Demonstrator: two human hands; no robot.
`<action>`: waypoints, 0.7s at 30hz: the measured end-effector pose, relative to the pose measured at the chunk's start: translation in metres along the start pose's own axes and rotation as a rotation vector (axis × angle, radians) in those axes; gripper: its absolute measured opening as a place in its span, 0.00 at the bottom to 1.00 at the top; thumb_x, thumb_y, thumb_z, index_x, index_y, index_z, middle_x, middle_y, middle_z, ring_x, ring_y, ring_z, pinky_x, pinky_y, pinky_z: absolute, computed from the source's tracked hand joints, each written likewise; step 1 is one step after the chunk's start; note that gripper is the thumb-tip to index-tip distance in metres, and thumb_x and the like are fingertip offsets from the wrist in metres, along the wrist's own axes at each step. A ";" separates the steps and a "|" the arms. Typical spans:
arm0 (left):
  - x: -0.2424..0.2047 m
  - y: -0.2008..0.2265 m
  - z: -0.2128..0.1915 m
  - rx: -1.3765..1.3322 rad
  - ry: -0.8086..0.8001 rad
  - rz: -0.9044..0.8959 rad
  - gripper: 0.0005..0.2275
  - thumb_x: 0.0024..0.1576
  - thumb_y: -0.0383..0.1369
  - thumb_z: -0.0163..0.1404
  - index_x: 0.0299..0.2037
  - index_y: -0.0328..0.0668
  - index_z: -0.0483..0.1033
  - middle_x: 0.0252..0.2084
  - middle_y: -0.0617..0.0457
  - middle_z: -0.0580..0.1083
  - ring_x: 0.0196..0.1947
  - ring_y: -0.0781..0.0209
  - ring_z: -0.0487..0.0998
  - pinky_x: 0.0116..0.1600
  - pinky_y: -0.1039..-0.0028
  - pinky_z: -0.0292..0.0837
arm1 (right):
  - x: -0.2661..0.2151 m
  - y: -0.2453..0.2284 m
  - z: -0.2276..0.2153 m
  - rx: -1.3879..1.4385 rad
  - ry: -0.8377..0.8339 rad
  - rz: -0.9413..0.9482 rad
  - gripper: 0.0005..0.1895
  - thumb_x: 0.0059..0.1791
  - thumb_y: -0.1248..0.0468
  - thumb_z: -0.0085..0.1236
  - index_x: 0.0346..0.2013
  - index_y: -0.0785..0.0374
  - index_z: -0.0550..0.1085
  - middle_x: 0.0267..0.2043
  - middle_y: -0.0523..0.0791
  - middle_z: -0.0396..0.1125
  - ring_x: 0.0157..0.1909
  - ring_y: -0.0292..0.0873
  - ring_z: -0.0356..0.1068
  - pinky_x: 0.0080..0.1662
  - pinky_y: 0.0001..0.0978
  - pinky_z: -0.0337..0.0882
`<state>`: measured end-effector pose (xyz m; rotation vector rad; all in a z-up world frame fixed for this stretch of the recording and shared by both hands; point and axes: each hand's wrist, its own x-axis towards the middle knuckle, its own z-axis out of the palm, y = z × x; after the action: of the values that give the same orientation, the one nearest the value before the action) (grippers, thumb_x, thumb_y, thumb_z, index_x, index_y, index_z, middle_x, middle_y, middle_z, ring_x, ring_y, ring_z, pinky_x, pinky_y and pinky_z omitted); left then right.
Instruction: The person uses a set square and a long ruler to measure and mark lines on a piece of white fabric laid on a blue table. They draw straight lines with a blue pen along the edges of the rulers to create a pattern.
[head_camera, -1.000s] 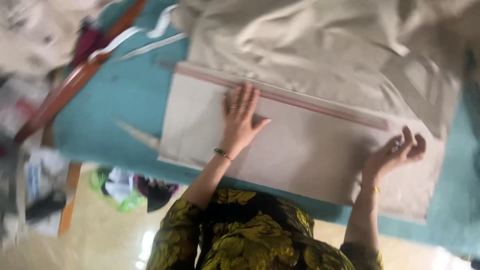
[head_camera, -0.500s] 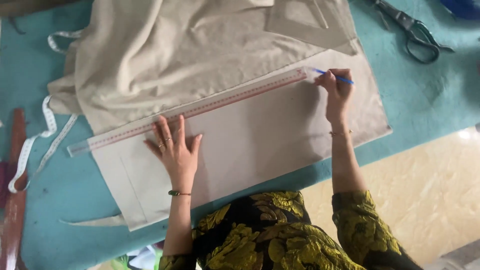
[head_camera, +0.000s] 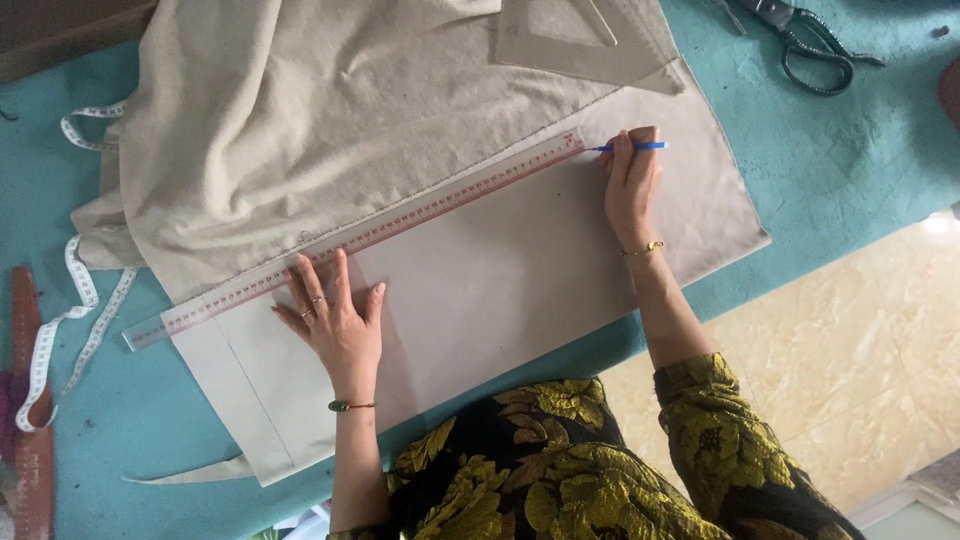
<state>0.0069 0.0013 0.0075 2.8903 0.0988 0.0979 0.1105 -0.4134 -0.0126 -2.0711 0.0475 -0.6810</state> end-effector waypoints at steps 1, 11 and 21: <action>0.000 0.001 -0.001 0.000 -0.001 0.002 0.31 0.63 0.56 0.45 0.75 0.56 0.60 0.79 0.36 0.47 0.77 0.32 0.44 0.68 0.25 0.36 | 0.000 0.001 0.000 -0.001 0.002 0.001 0.10 0.64 0.64 0.38 0.40 0.63 0.64 0.23 0.46 0.65 0.23 0.45 0.66 0.33 0.38 0.67; 0.001 0.001 -0.002 -0.012 -0.018 -0.007 0.31 0.63 0.55 0.45 0.75 0.56 0.59 0.79 0.36 0.46 0.77 0.31 0.43 0.69 0.26 0.34 | 0.001 -0.004 -0.002 0.002 0.032 -0.011 0.14 0.64 0.60 0.34 0.39 0.63 0.64 0.24 0.48 0.66 0.24 0.47 0.66 0.33 0.37 0.66; 0.001 0.000 -0.001 -0.034 -0.029 -0.011 0.31 0.63 0.55 0.46 0.75 0.57 0.58 0.79 0.37 0.45 0.77 0.31 0.41 0.69 0.27 0.32 | -0.009 0.000 0.018 0.074 -0.078 0.002 0.13 0.64 0.59 0.36 0.43 0.62 0.67 0.26 0.48 0.65 0.26 0.44 0.64 0.32 0.34 0.65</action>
<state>0.0078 0.0016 0.0086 2.8557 0.1072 0.0557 0.1112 -0.3971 -0.0245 -2.0241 -0.0197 -0.5919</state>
